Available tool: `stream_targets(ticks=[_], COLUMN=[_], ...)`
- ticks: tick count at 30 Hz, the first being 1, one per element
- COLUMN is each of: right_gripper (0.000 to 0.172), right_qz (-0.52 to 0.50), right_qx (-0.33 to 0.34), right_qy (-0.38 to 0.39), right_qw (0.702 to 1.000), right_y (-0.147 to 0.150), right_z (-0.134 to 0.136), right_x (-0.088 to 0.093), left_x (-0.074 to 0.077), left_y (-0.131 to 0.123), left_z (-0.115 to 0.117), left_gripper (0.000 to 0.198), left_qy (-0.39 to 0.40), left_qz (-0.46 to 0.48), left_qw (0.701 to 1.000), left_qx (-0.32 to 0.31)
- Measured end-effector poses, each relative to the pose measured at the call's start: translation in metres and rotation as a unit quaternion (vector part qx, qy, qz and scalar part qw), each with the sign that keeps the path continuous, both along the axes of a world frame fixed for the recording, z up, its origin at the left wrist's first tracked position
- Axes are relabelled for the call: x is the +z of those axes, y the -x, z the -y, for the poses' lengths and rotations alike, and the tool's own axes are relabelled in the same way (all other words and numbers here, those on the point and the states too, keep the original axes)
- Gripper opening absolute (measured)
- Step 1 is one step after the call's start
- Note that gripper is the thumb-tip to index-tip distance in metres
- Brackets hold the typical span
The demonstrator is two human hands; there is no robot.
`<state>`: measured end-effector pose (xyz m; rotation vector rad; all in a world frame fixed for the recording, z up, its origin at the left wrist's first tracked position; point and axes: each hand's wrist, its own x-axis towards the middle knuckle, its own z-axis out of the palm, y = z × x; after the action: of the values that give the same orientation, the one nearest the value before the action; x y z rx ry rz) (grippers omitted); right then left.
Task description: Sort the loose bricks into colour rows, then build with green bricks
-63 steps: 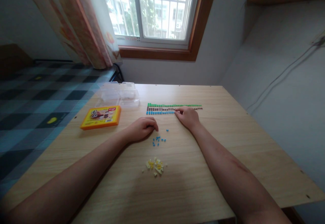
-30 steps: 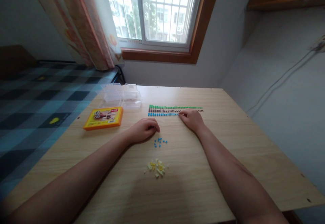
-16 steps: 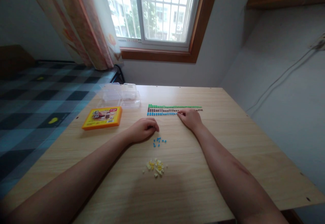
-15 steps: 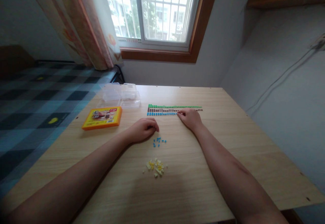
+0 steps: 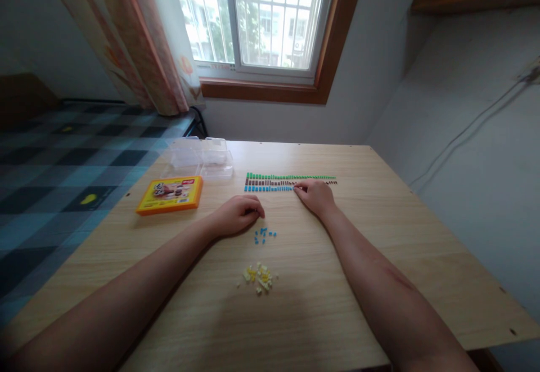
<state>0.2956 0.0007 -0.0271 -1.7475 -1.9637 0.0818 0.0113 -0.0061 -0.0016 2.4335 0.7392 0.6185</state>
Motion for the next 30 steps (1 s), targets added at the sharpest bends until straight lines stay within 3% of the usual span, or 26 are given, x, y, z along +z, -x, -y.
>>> stream_targets(ticks=[30], right_gripper=[0.02], right_qz=[-0.008], right_qx=[-0.005], right_qy=[0.018], right_qw=[1.0], right_y=[-0.0015], right_z=[-0.0009], right_x=[-0.001], left_x=[0.0006], left_y=[0.0004], left_z=[-0.0003], left_gripper=[0.025], left_qy=[0.002], left_qz=[-0.007], left_qw=[1.0], left_qx=[-0.005])
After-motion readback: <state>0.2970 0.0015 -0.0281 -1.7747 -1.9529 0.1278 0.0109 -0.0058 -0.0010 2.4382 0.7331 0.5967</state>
